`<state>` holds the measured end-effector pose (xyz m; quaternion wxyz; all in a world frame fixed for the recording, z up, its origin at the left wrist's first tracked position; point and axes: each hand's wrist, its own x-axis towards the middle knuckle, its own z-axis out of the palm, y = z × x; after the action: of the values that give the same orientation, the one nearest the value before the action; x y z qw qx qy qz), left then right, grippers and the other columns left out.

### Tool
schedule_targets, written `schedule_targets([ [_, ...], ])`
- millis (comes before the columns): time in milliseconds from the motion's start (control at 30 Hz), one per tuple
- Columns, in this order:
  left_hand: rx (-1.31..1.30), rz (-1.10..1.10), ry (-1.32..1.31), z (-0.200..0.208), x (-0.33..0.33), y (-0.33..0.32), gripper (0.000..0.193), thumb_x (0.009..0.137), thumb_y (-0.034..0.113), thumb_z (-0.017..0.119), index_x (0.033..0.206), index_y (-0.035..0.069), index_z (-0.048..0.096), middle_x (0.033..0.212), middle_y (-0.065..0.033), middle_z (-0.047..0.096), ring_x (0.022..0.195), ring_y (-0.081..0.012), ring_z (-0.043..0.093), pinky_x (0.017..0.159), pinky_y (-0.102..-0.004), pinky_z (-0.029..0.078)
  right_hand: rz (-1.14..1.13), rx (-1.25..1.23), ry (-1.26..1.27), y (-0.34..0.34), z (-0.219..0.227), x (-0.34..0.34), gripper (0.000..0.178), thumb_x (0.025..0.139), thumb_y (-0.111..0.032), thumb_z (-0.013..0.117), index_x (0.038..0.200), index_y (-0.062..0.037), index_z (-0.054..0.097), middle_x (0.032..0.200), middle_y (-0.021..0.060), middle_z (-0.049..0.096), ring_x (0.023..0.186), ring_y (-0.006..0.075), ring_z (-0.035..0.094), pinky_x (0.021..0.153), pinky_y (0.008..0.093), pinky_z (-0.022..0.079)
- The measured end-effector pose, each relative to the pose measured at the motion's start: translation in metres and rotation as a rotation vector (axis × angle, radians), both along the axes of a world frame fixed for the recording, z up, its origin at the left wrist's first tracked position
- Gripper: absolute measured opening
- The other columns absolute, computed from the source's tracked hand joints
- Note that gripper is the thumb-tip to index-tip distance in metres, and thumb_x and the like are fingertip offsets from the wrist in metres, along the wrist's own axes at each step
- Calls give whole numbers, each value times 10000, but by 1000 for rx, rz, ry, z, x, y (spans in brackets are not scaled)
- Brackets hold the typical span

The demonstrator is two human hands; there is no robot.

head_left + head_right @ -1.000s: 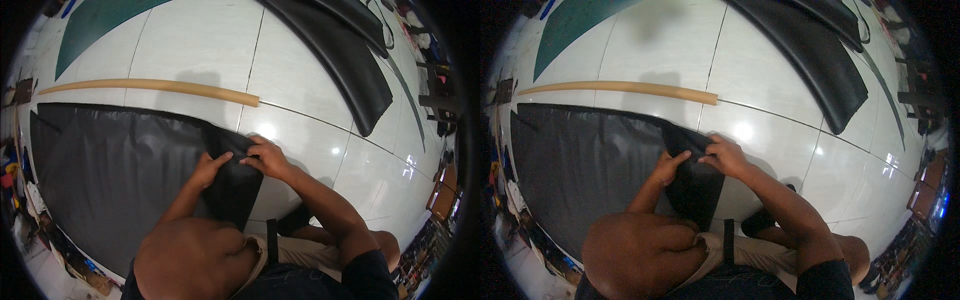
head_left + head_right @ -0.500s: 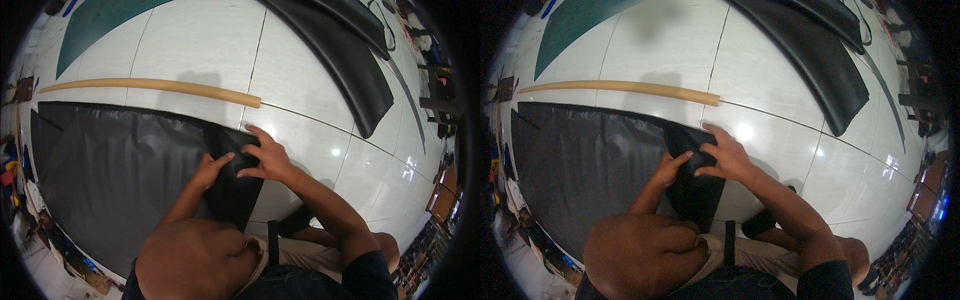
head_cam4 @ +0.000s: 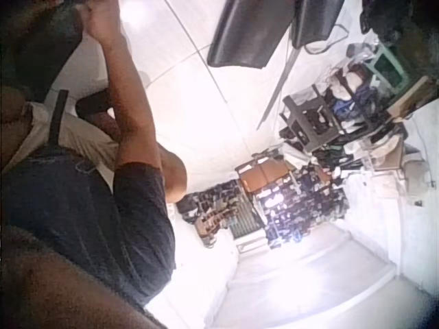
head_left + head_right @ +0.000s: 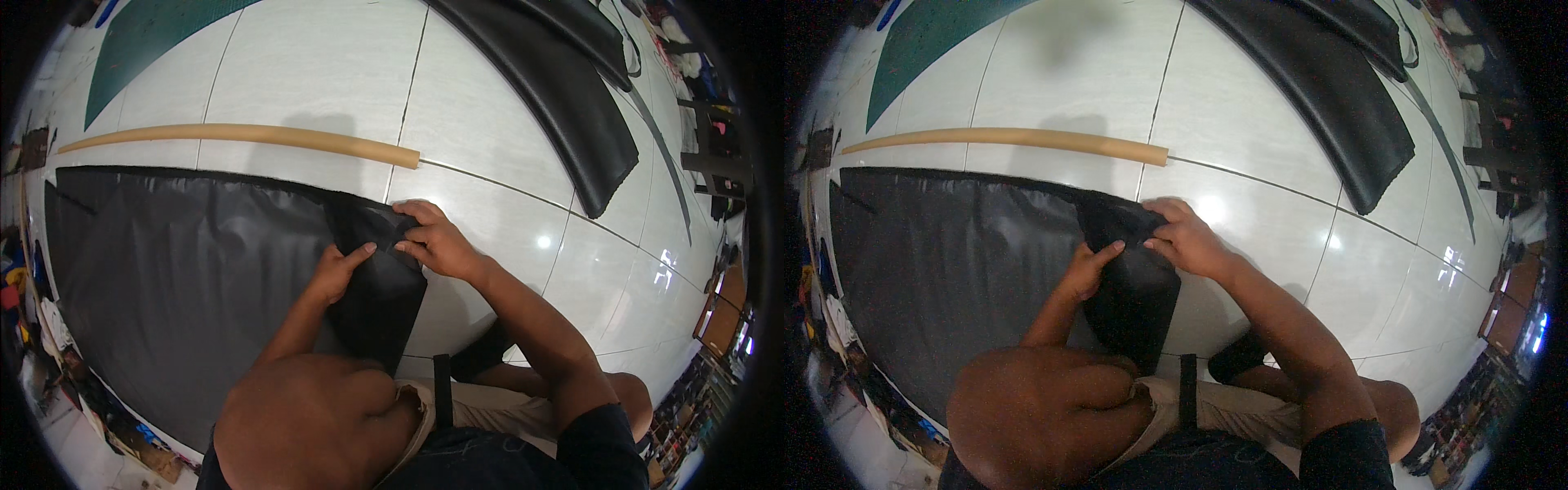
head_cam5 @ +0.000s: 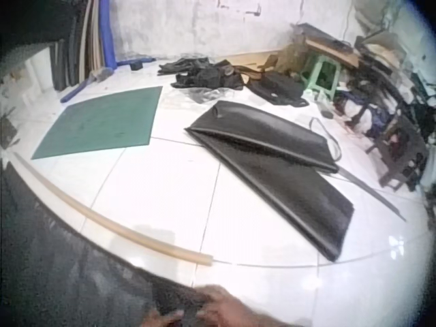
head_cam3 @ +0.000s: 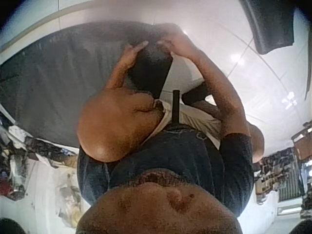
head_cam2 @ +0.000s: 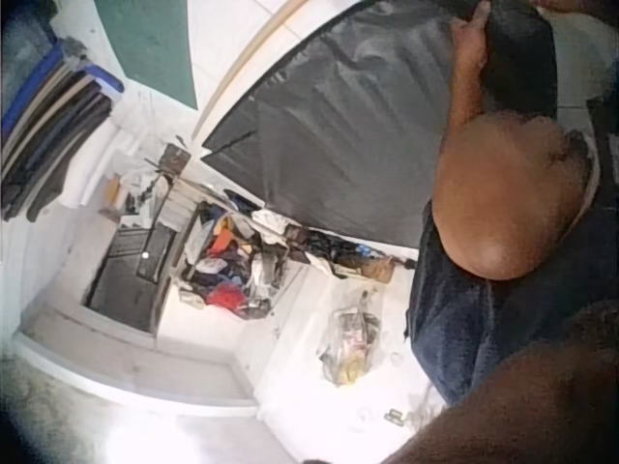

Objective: The person cuts a large piece of black synthetic fabric using shears on a floor, then folds and moves the fabric before unrolling a separate roll of material from its plastic packaging.

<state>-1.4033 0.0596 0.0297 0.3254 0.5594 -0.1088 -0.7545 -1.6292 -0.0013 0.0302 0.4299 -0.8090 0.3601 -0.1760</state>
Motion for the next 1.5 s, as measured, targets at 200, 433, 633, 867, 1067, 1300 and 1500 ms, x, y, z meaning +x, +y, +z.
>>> schedule_targets([
  [200, 36, -36, -61, 10, 0, -4, 353, 868, 154, 711, 1149, -30, 601, 1047, -110, 669, 915, -192, 651, 821, -322, 536, -418, 535, -217, -4, 5, 5, 432, 920, -316, 633, 1227, -29, 536, 1338, 222, 454, 1265, 368, 446, 1016, 418, 414],
  [433, 8, -80, -44, 10, 3, -5, 355, 864, 133, 709, 1159, -28, 593, 1048, -114, 667, 934, -191, 649, 812, -324, 543, -30, -59, 178, 19, 14, 17, 399, 676, -349, 840, 871, -68, 634, 1404, 174, 448, 1335, 408, 378, 1050, 473, 377],
  [633, -36, 27, -18, 5, -2, -2, 341, 875, 136, 697, 1157, -28, 596, 1053, -113, 666, 941, -190, 649, 815, -325, 547, -69, -53, 48, 18, 2, 12, 245, 755, -214, 791, 774, -19, 643, 1387, 154, 493, 1330, 391, 389, 1062, 457, 377],
  [867, -17, -15, 4, 5, 0, -2, 349, 877, 144, 697, 1155, -41, 596, 1058, -118, 668, 930, -197, 654, 820, -326, 546, -15, 29, 19, 5, 1, -2, 227, 817, -177, 746, 960, -26, 655, 1381, 203, 458, 1320, 397, 398, 1046, 442, 394],
  [1067, -17, -18, -17, -5, 3, 2, 346, 871, 149, 704, 1140, -42, 600, 1032, -120, 672, 902, -197, 662, 805, -327, 551, -253, 81, 25, 11, 31, 14, 520, 760, -323, 802, 1149, -84, 555, 1422, 240, 382, 1329, 431, 373, 1026, 458, 401],
  [1300, 0, -52, -26, 5, 1, -4, 340, 870, 146, 707, 1140, -28, 597, 1036, -120, 667, 909, -206, 660, 813, -343, 550, -104, -132, 115, 20, 10, 16, 308, 716, -293, 817, 809, -44, 662, 1420, 178, 447, 1339, 397, 383, 1042, 464, 384],
  [1500, -15, 13, -39, -2, -1, 1, 363, 867, 150, 711, 1146, -50, 594, 1022, -133, 670, 894, -210, 664, 818, -345, 548, -76, -114, 67, 10, -3, 6, 263, 756, -235, 793, 814, -14, 663, 1395, 202, 464, 1310, 404, 409, 1053, 455, 380],
])
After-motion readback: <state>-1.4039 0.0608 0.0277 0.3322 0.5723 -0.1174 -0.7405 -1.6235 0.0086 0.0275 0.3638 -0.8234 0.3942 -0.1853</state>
